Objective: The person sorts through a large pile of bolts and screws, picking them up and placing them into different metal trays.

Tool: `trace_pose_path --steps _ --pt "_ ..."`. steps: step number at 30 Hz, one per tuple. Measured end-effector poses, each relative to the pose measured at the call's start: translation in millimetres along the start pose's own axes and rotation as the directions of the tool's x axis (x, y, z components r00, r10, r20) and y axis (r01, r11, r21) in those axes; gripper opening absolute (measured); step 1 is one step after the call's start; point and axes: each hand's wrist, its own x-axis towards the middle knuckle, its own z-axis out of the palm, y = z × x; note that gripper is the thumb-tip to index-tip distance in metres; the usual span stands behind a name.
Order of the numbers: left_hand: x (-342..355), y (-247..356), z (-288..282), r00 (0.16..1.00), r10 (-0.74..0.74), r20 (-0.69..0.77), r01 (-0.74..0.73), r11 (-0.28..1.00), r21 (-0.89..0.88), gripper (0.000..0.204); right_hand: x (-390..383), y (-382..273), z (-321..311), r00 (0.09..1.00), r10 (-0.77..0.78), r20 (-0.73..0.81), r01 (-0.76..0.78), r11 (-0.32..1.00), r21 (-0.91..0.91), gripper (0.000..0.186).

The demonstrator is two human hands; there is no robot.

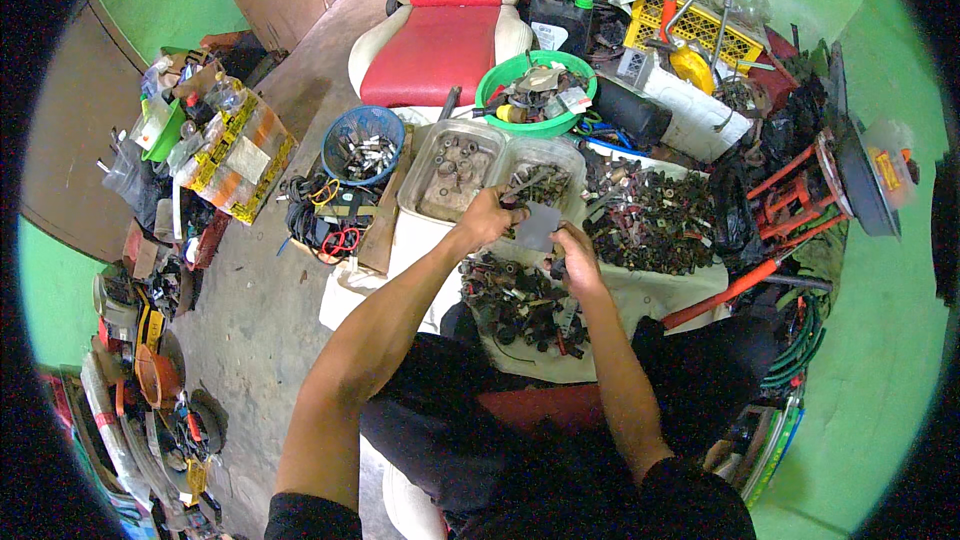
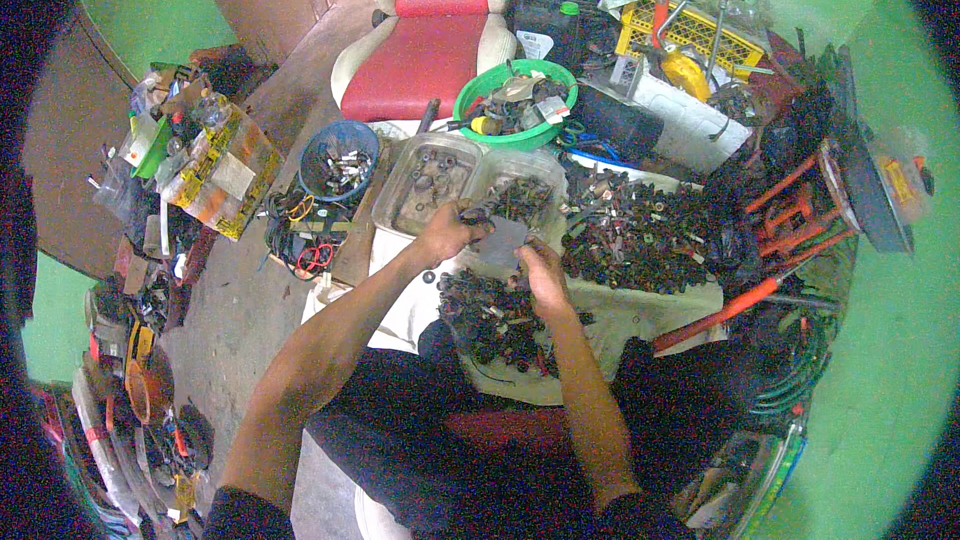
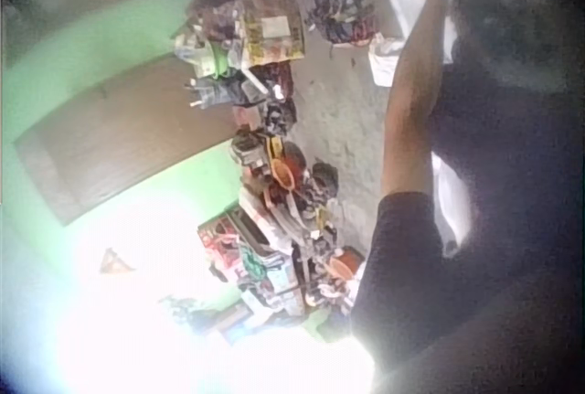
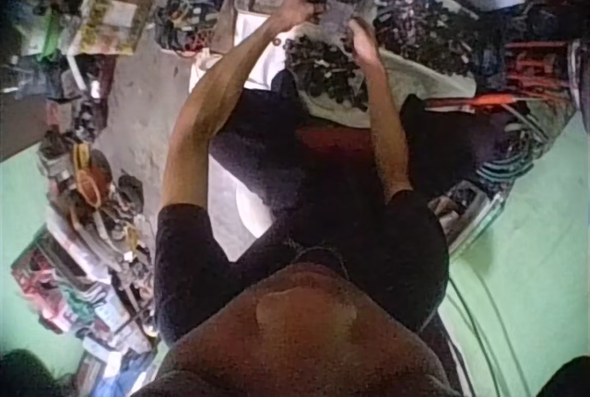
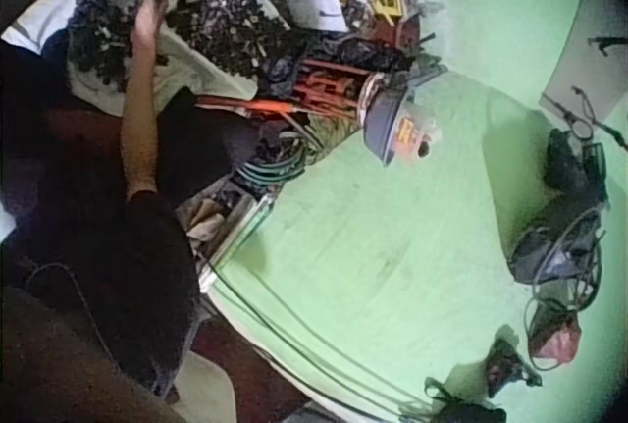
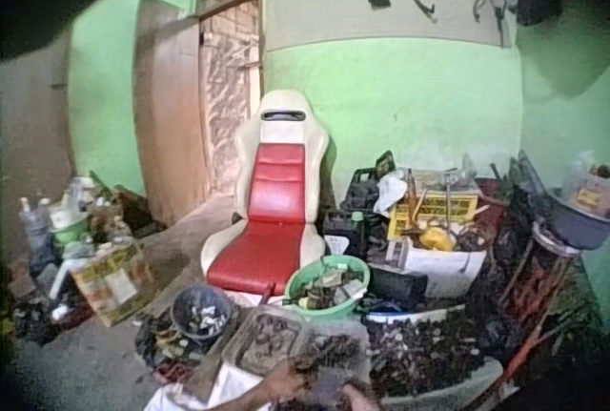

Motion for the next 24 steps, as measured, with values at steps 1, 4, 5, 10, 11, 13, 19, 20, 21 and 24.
trace_pose_path --steps 1,4,5,10,11,13,19,20,21,24 --pt "-0.8 2.2 0.7 1.000 -0.001 -0.008 0.001 0.999 -0.032 0.032 -0.4 1.8 -0.2 1.000 0.015 -0.007 -0.015 1.000 0.007 0.031" --pt "-3.7 4.3 -9.2 0.995 -0.044 0.086 0.044 0.999 -0.003 0.040 -15.2 -10.0 18.1 0.995 0.002 -0.096 -0.001 1.000 0.014 0.038" --pt "-4.8 9.3 -7.8 0.997 -0.049 0.065 0.043 0.996 0.081 0.045 -16.7 -12.0 20.0 0.989 -0.012 -0.145 0.012 1.000 -0.005 0.041" --pt "-13.4 34.1 10.8 0.987 -0.144 0.068 0.125 0.966 0.227 0.057 4.5 -9.9 0.2 0.944 -0.195 -0.266 0.225 0.970 0.089 0.046" --pt "-13.2 24.5 10.3 0.981 -0.183 0.067 0.171 0.974 0.148 0.055 2.5 -12.6 3.6 0.954 -0.168 -0.248 0.205 0.969 0.135 0.043" --pt "-5.1 -6.7 3.2 0.996 -0.023 0.084 0.001 0.967 0.256 0.045 -5.3 -24.8 12.0 0.972 -0.121 -0.203 0.167 0.959 0.228 0.038" --pt "11.5 -3.6 -3.7 0.983 0.029 -0.179 -0.003 0.990 0.140 0.037 32.7 -41.7 3.2 0.996 0.076 -0.046 -0.049 0.903 0.427 0.018" --pt "14.2 0.1 -5.3 0.980 0.030 -0.199 -0.009 0.994 0.105 0.038 45.2 -45.9 0.7 0.993 0.114 0.026 -0.114 0.898 0.426 0.018" --pt "12.1 14.0 -7.1 0.978 -0.001 -0.209 0.022 0.995 0.100 0.037 58.4 -49.5 0.0 0.984 0.151 0.100 -0.179 0.889 0.421 0.019" --pt "13.5 37.4 -16.6 0.967 -0.065 -0.247 0.081 0.995 0.057 0.034 100.2 -66.1 13.6 0.990 0.124 0.072 -0.140 0.946 0.292 0.021"
